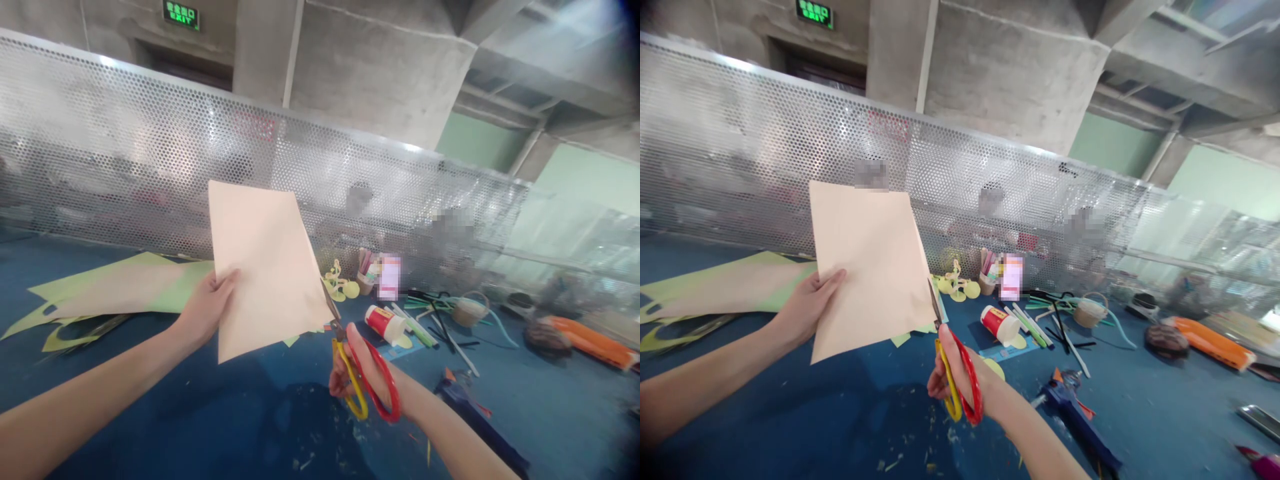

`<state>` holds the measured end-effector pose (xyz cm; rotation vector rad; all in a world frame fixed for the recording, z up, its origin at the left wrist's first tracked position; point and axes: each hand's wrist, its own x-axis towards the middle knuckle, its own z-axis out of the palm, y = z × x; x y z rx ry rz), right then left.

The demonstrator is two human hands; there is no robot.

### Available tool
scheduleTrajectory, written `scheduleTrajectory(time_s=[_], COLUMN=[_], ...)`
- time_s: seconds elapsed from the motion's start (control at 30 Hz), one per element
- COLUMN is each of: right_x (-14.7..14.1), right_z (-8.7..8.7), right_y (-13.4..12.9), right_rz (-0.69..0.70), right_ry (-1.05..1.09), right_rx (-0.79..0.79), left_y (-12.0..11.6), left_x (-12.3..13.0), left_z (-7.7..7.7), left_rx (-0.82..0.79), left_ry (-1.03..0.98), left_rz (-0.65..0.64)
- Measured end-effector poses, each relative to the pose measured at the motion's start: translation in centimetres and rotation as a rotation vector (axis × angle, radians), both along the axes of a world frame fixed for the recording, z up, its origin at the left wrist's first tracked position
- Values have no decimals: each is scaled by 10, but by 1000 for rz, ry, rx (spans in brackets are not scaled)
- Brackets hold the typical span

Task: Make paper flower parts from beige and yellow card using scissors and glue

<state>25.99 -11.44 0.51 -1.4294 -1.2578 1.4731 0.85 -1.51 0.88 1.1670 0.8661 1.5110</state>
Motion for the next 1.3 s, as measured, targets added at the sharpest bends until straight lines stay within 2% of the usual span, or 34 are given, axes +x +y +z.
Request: scheduleTrajectory(time_s=[0.13,0.33,0.63,0.8,1.3], right_x=[2,1,1,0,-8], right_z=[8,12,7,-1,-4], right_y=[-4,-6,-1,2,2], right_rz=[67,69,37,-29,-169], right_ry=[21,40,54,-2,-68], right_rx=[25,37,47,91,123], left_y=[-2,-5,-8,-8,-9], left_x=[2,5,5,5,5], left_z=[1,3,4,5,6], left_rx=[-22,-45,-32,-40,-41], left_ry=[22,24,3,-6,4], left_rz=[-19,-26,-52,-41,-61])
